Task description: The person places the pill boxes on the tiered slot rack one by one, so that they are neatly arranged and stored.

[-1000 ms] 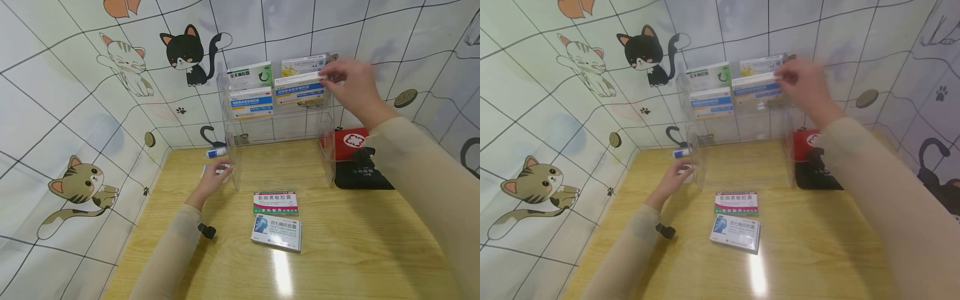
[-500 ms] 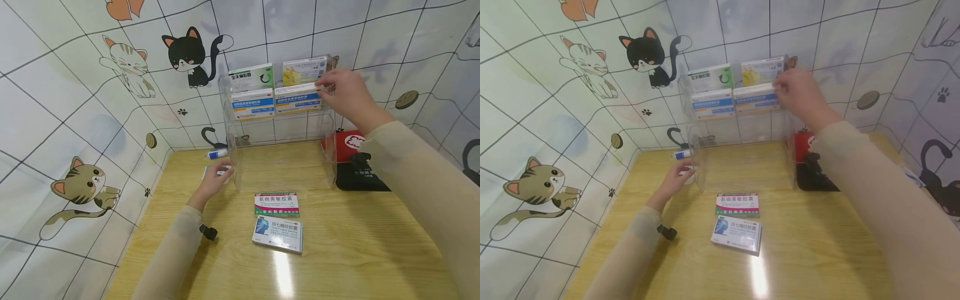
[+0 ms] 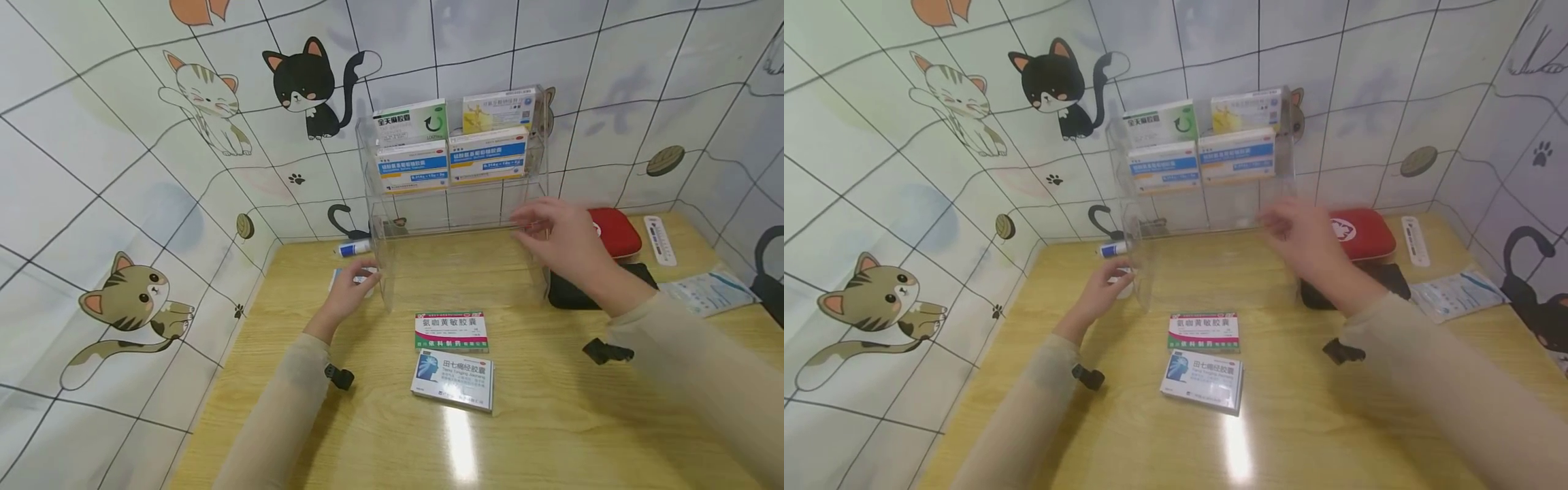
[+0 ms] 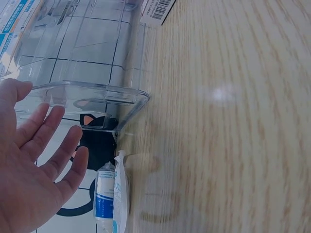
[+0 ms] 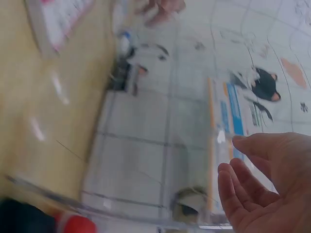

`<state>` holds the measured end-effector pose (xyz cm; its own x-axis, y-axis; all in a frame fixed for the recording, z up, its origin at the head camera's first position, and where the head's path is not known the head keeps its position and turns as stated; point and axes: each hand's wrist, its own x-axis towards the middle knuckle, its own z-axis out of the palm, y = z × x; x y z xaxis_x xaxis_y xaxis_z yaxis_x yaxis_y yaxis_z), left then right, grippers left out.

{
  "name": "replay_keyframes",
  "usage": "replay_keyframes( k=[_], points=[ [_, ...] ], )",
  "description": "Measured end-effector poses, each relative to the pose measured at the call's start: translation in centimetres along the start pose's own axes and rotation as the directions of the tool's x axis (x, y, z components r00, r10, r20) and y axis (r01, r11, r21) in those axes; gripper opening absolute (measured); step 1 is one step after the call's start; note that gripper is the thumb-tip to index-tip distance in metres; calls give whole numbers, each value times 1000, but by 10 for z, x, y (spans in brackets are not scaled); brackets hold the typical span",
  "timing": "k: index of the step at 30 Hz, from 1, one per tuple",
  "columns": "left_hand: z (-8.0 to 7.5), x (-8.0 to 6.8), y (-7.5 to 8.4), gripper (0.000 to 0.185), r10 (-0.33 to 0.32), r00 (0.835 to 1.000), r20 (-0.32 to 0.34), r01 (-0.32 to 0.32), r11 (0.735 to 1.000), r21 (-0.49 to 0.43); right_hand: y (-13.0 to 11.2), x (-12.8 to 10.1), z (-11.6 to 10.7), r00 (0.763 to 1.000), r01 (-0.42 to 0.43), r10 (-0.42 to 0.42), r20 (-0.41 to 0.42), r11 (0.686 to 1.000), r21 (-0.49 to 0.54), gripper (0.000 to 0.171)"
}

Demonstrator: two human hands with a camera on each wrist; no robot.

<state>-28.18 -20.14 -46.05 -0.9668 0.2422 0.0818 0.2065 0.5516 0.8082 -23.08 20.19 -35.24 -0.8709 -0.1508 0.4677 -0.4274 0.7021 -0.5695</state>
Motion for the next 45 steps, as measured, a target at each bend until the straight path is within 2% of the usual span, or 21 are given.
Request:
replay_keyframes(
  k=[3,6,12,17,20,26,31,36,41,43,45],
  points=[
    [-1,0,2,40,-1,1000,6,1,1000,-4,0,-27,16,995,-47,45,88,999,22,27],
    [-1,-1,1,42,-1,1000,8,1,1000,-3,2,-51,31,980,-89,78,183,995,51,28],
    [-1,0,0,44,7,1000,10,-7,1000,-3,6,-93,60,945,-95,64,321,992,81,23],
    [-2,0,1,43,7,1000,9,-6,1000,-2,2,-119,74,902,-120,52,428,984,133,24],
    [-2,0,0,43,1,1000,9,-1,1000,3,-1,-129,78,877,-150,73,476,981,126,29],
    [-1,1,0,43,2,1000,6,-3,1000,5,-5,-141,85,851,-197,136,507,978,68,48],
    [-2,1,0,43,13,1000,8,-13,1000,6,-6,-146,90,850,-181,133,510,982,45,58],
    [-2,1,1,42,11,1000,11,-11,1000,0,-9,-147,91,842,-207,166,513,978,24,54],
    [-1,2,1,45,7,1000,13,-7,1000,-15,-16,-146,87,805,-331,238,543,940,78,47],
    [-1,1,1,44,9,1000,10,-8,1000,-12,-18,-145,84,809,-360,248,533,926,115,39],
    [-1,1,0,43,9,1000,8,-9,1000,-11,-20,-143,81,829,-355,235,508,923,151,31]
  ],
)
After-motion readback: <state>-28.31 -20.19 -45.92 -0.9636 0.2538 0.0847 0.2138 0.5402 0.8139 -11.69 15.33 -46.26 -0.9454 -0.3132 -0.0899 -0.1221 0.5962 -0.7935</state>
